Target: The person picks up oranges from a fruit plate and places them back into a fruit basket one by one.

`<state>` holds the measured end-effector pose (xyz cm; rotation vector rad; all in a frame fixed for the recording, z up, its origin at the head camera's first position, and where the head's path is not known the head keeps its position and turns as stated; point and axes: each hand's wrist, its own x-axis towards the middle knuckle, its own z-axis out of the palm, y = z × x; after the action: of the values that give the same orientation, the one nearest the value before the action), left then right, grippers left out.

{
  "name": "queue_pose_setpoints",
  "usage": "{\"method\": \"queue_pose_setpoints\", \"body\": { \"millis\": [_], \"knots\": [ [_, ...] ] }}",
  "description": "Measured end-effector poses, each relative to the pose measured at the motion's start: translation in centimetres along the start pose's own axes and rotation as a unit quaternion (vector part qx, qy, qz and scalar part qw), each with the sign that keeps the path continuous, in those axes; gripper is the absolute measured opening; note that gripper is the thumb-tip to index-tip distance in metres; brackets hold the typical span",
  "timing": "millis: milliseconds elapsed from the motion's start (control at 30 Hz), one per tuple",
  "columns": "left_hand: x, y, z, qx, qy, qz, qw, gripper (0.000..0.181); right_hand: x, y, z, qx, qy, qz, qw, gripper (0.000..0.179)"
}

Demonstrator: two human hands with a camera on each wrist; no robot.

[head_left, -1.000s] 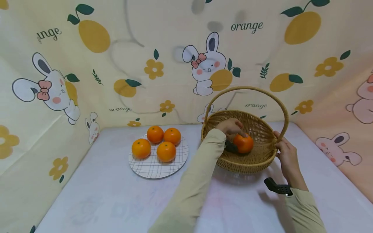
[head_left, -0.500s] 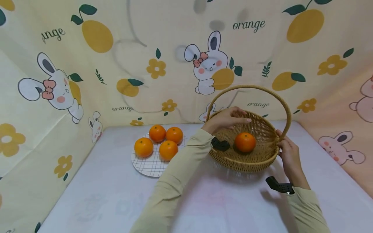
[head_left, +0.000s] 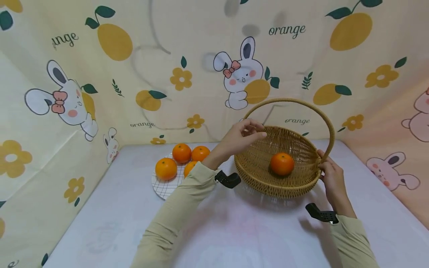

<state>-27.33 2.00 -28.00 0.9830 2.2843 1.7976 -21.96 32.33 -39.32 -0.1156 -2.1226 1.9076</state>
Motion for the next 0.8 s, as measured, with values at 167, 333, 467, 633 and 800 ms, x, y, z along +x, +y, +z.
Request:
{"method": "queue_pose_setpoints", "body": {
  "millis": [167,333,467,633,800],
  "knots": [
    [-2.4,0.1,-2.1,0.013,0.089,0.027,0.9956,0.020,-0.1,0.0,-0.1,0.021,0.001,0.000,0.9998,0.051],
    [-4.5,-1.1,-4.4,0.036,0.162,0.021,0.9859,0.023,-0.2,0.0,0.0,0.029,0.001,0.000,0.9996,0.051],
    [-6.1,-2.2,-6.0,0.054,0.190,-0.012,0.9802,0.027,-0.1,0.0,0.1,0.031,0.001,-0.001,0.9995,0.051],
    [-7.8,-3.8,-7.3,0.078,0.210,-0.056,0.9730,0.032,-0.1,-0.1,0.1,0.045,0.003,0.004,0.9990,0.051],
    [-9.1,-5.4,-8.1,0.090,0.222,-0.096,0.9661,0.034,0.0,-0.2,0.2,0.042,0.002,0.004,0.9991,0.051]
  ]
}}
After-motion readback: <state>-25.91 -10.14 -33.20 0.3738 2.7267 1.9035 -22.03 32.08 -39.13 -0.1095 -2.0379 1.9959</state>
